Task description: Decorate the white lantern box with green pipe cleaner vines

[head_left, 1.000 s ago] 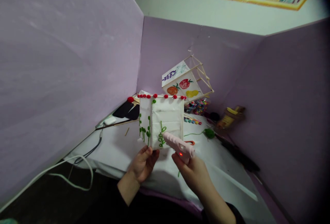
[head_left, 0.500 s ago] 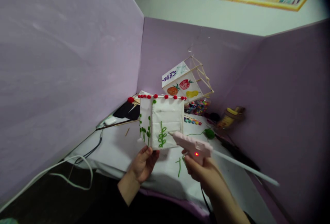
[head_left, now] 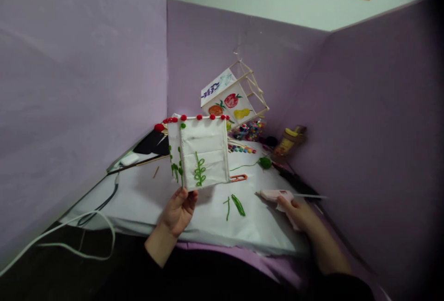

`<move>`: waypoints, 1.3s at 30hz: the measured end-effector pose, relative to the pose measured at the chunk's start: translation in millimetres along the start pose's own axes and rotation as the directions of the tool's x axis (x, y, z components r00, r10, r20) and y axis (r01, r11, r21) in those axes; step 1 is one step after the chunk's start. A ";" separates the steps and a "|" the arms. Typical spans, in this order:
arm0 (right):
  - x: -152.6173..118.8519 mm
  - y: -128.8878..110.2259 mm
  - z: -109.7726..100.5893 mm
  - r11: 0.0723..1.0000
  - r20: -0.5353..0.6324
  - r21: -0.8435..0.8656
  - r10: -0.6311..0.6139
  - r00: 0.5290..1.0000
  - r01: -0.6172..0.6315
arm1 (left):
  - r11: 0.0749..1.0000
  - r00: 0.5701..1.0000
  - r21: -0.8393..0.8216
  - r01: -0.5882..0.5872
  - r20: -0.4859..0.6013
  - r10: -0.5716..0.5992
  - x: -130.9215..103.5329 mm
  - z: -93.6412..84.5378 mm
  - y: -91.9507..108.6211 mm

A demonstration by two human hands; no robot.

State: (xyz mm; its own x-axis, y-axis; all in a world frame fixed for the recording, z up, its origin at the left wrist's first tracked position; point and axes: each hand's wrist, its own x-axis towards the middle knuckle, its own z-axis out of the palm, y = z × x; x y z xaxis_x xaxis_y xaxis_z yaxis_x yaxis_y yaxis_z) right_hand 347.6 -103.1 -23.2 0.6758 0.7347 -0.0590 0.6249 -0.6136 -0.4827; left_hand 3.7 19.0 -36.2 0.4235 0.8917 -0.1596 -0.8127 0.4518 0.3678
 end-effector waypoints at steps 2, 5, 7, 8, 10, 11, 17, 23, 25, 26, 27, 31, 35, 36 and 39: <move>0.5 2.4 -3.2 0.995 0.065 -0.100 0.016 0.998 -0.010 | 1.000 1.000 0.004 0.000 -0.007 0.000 0.1 0.5 0.8; -4.4 -2.4 -16.5 0.984 0.052 -0.172 0.046 0.998 -0.037 | 1.000 1.000 0.008 0.000 -0.011 0.000 -0.3 1.8 1.2; -14.8 -12.3 -25.6 0.976 0.015 -0.217 0.004 1.000 -0.001 | 1.000 1.000 0.011 0.004 -0.012 -0.004 -0.6 2.7 1.3; -22.4 -20.1 -28.1 0.974 0.000 -0.216 -0.071 0.997 0.069 | 1.000 1.000 0.012 0.005 -0.012 -0.005 -0.7 3.2 1.3; -40.4 -41.0 -26.9 0.921 0.039 -0.149 -0.357 0.933 0.359 | 1.000 1.000 0.011 0.006 -0.012 -0.006 -1.0 3.9 1.2; -49.8 -53.4 -23.1 0.854 0.057 -0.102 -0.507 0.860 0.510 | 1.000 1.000 0.009 0.004 -0.012 -0.004 -1.1 4.1 1.1; -76.6 -114.3 13.8 0.605 0.229 -0.030 -0.770 0.595 0.795 | 1.000 1.000 0.003 0.005 -0.017 -0.005 -1.3 3.7 0.2; -54.7 -135.9 33.3 0.540 0.253 -0.155 -0.788 0.562 0.827 | 1.000 1.000 0.002 0.018 -0.017 -0.018 -0.7 3.4 0.2; -49.4 -140.6 40.3 0.520 0.278 -0.182 -0.787 0.551 0.834 | 1.000 1.000 -0.002 0.017 -0.015 -0.017 -0.7 3.8 0.0; -47.9 -142.4 44.0 0.512 0.289 -0.196 -0.785 0.548 0.836 | 1.000 1.000 -0.003 0.016 -0.013 -0.016 -0.7 3.9 -0.1; -47.2 -143.9 47.6 0.508 0.298 -0.205 -0.782 0.548 0.837 | 1.000 1.000 -0.004 0.015 -0.011 -0.015 -0.8 3.9 -0.3; -46.8 -145.3 56.2 0.525 0.292 -0.186 -0.777 0.557 0.830 | 1.000 1.000 -0.003 0.014 -0.001 -0.014 -0.9 2.8 -1.1; -41.0 -138.4 46.1 0.589 0.202 -0.093 -0.778 0.594 0.803 | 1.000 1.000 -0.003 0.009 0.002 -0.009 -0.7 1.1 -1.5; -37.9 -134.7 40.4 0.612 0.172 -0.069 -0.771 0.614 0.788 | 1.000 1.000 -0.005 0.007 0.001 -0.007 -0.6 0.8 -1.5; -27.6 -118.0 21.2 0.692 0.076 -0.030 -0.718 0.692 0.722 | 1.000 1.000 -0.008 0.006 -0.003 -0.006 -0.1 0.3 -1.5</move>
State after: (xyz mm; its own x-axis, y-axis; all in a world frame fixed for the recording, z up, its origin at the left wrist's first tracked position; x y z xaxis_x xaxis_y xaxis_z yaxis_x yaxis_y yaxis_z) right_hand 246.9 -44.8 16.9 -0.0112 0.9709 0.2394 0.9316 0.0971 -0.3502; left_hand 4.9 18.2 -36.4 0.4274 0.8889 -0.1648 -0.8132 0.4576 0.3596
